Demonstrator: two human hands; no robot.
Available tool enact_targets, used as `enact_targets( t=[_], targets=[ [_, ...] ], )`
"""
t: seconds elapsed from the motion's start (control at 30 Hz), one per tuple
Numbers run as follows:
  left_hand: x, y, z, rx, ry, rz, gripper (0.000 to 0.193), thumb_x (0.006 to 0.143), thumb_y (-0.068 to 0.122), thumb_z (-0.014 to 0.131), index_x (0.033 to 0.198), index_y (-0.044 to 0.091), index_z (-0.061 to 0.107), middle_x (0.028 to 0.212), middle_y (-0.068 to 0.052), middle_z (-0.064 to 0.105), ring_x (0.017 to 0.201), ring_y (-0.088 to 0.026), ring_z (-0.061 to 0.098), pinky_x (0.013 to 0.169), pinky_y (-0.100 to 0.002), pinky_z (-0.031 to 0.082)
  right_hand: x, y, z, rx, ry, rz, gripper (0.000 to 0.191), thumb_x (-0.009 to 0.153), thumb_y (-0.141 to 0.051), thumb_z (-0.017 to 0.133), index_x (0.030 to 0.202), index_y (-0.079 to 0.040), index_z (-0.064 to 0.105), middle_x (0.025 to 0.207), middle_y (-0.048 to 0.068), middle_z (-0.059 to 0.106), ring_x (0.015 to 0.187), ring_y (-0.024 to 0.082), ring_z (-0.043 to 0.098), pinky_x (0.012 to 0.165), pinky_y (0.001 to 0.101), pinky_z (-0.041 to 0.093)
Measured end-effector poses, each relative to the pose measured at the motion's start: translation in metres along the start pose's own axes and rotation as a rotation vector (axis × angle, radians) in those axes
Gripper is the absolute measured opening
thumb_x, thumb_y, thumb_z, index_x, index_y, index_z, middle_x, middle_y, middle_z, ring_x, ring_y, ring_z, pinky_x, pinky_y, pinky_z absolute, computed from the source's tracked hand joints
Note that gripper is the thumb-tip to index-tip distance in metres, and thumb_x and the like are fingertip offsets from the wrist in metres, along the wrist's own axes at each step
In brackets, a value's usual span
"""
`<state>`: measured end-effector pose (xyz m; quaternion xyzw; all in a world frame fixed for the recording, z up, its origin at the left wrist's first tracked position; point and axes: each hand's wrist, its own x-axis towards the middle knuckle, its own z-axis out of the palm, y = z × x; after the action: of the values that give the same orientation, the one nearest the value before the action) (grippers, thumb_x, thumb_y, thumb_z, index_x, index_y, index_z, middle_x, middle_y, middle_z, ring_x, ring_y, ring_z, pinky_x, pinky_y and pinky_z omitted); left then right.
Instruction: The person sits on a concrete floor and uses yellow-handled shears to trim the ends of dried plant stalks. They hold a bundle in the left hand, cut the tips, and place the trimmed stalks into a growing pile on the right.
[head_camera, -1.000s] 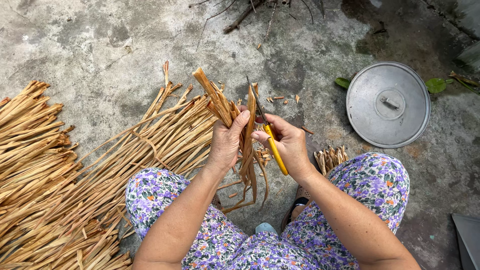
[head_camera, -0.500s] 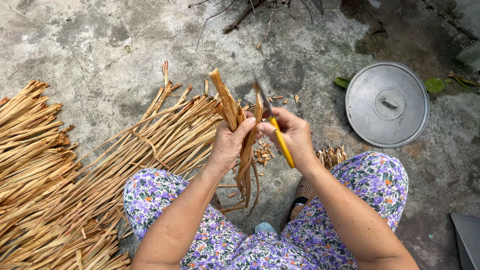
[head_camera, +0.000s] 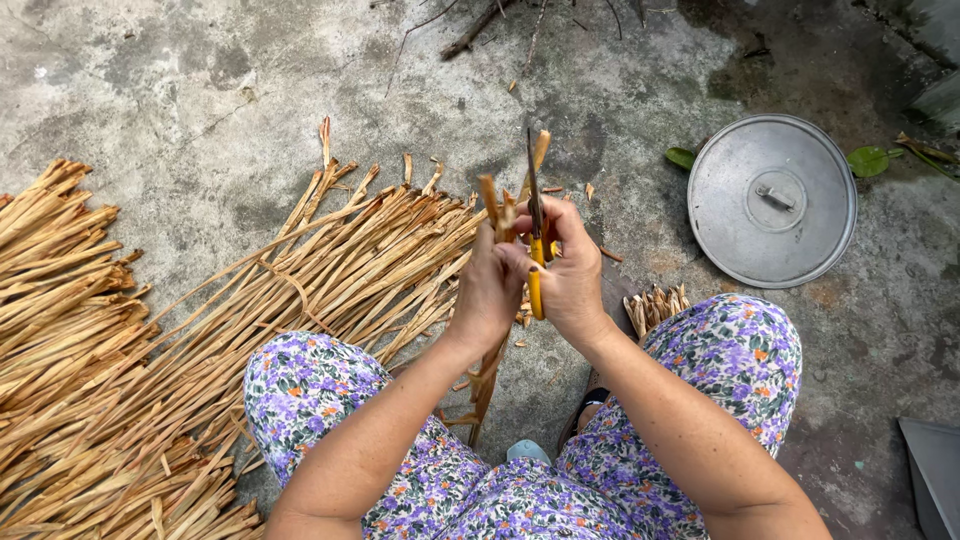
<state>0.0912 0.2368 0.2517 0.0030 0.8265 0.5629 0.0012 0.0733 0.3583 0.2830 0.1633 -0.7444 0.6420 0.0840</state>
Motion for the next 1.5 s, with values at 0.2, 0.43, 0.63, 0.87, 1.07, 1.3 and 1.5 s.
enact_targets(
  t=[0.2,0.43,0.63,0.87,1.07,1.3,1.5],
  targets=[
    [0.003,0.018,-0.014,-0.13,-0.173,-0.132,0.047,0.092,0.013,0.062,0.133,0.008,0.04,0.094,-0.006,0.066,0.083,-0.018,0.068,0.075,-0.038,0.06,0.018,0.009,-0.007,0.247,0.02,0.16,0.033,0.092,0.002,0.074,0.12,-0.006,0.06,0.105,0.002,0.067,0.1,0.012,0.067,0.091,0.0284,0.058],
    [0.011,-0.003,-0.038,-0.995,-0.307,-0.177,0.037,0.099,0.027,0.071,0.126,0.004,0.063,0.095,0.0,0.065,0.08,-0.009,0.061,0.072,-0.023,0.055,0.03,0.015,-0.025,0.554,-0.031,0.373,0.031,0.089,0.003,0.067,0.117,-0.006,0.059,0.101,0.006,0.07,0.096,0.016,0.071,0.082,0.0296,0.058],
    [0.013,-0.007,-0.051,-0.909,-0.308,-0.188,0.034,0.089,0.02,0.08,0.121,0.01,0.072,0.091,0.003,0.068,0.069,-0.004,0.056,0.06,-0.019,0.048,0.036,0.003,-0.03,0.535,-0.121,0.343,0.034,0.087,0.006,0.066,0.118,-0.006,0.06,0.102,0.008,0.071,0.096,0.017,0.071,0.084,0.0321,0.058],
    [0.017,-0.01,-0.05,-0.943,-0.265,-0.199,0.025,0.089,0.016,0.08,0.112,0.011,0.073,0.088,0.001,0.07,0.072,-0.005,0.06,0.062,-0.019,0.051,0.034,-0.009,-0.022,0.414,-0.115,0.318,0.04,0.089,-0.003,0.072,0.126,-0.008,0.059,0.111,0.007,0.068,0.105,0.017,0.067,0.089,0.0319,0.058],
    [0.025,-0.03,-0.058,-1.037,0.026,-0.121,0.018,0.091,0.015,0.082,0.103,0.006,0.073,0.087,-0.003,0.071,0.071,-0.008,0.061,0.063,-0.021,0.052,0.021,-0.009,-0.008,-0.037,-0.21,0.353,0.073,0.076,-0.032,0.083,0.138,-0.014,0.052,0.122,0.01,0.064,0.117,0.022,0.064,0.098,0.0366,0.054],
    [0.027,-0.032,-0.053,-1.0,0.193,-0.161,0.019,0.087,0.014,0.082,0.102,0.006,0.073,0.081,0.0,0.068,0.065,-0.007,0.058,0.057,-0.02,0.05,0.005,-0.008,0.001,-0.325,-0.284,0.11,0.08,0.074,-0.041,0.085,0.14,-0.006,0.056,0.128,0.013,0.064,0.123,0.026,0.063,0.104,0.0405,0.049],
    [0.023,-0.023,-0.046,-0.963,0.172,-0.152,0.019,0.086,0.015,0.082,0.1,0.008,0.072,0.081,0.002,0.067,0.065,-0.006,0.057,0.058,-0.019,0.051,0.007,-0.011,0.002,-0.233,-0.24,0.148,0.072,0.076,-0.038,0.087,0.134,-0.006,0.061,0.113,0.008,0.071,0.101,0.017,0.069,0.09,0.0333,0.055]
  ],
)
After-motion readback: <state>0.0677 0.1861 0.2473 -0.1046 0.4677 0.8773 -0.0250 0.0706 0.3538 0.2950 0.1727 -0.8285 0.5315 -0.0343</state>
